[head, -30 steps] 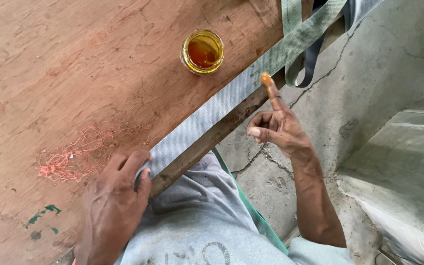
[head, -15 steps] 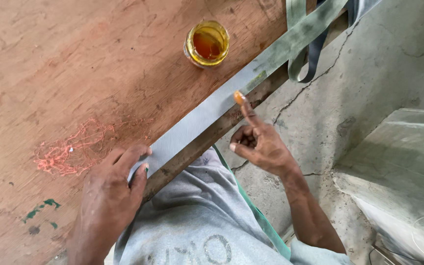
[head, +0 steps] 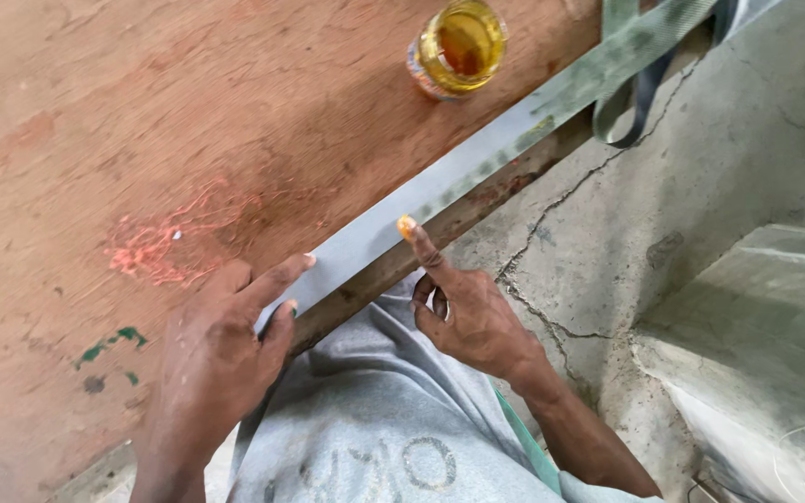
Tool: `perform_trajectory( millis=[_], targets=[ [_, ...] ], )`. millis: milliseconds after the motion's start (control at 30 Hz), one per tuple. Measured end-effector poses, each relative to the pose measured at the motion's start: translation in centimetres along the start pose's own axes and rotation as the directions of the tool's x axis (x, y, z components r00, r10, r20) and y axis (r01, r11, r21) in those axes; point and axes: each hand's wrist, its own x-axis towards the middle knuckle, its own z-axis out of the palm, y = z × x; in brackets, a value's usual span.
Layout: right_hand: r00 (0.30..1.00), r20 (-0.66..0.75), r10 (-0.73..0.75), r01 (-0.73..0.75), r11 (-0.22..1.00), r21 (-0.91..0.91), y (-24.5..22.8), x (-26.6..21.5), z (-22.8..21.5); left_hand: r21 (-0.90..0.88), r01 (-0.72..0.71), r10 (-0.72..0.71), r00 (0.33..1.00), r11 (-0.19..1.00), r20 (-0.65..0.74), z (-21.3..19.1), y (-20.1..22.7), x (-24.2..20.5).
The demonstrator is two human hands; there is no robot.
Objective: The person applies a yellow viscous substance from a small jar onto the ends of long fabric straps using their finger. They repeatedly dip their finger into the jar and spread the substance along the strap ends, then stack the treated straps on the wooden table.
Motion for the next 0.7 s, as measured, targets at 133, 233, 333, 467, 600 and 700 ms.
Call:
perform_trajectory(
  millis=[133,233,333,467,600,700],
  targets=[
    [0.999,0.018,-0.046,0.049,0.982,-0.184,-1.1,0.0,2.2,-0.044,-0.007,0.005,0.999,0.999,-0.034,-0.4,-1.2,-0.7],
    [0.975,-0.029,-0.219,0.209,0.958,-0.197,-2.1,-0.2,3.7,-0.07,0.002,-0.007,0.998,0.998,-0.065,-1.1,-2.0,-1.2],
    [0.993,0.101,-0.058,0.079,0.972,-0.221,-3.0,-0.2,5.1,-0.116,0.143,-0.144,0.99,0.983,0.002,-2.2,-2.8,-1.7],
    [0.965,0.04,-0.258,0.257,0.912,-0.32,-4.3,-0.5,7.1,-0.227,0.115,-0.125,0.992,0.967,-0.031,-2.8,-3.7,-1.8],
    [0.976,0.18,-0.12,0.184,0.897,-0.403,-6.2,-0.4,8.8,-0.283,0.049,-0.071,0.995,0.958,-0.07,-2.9,-4.8,-2.3],
    [0.953,0.302,0.007,0.146,0.864,-0.482,-8.1,-0.2,9.6,-0.286,0.074,-0.088,0.995,0.955,-0.039,-2.8,-5.6,-2.5]
  ],
)
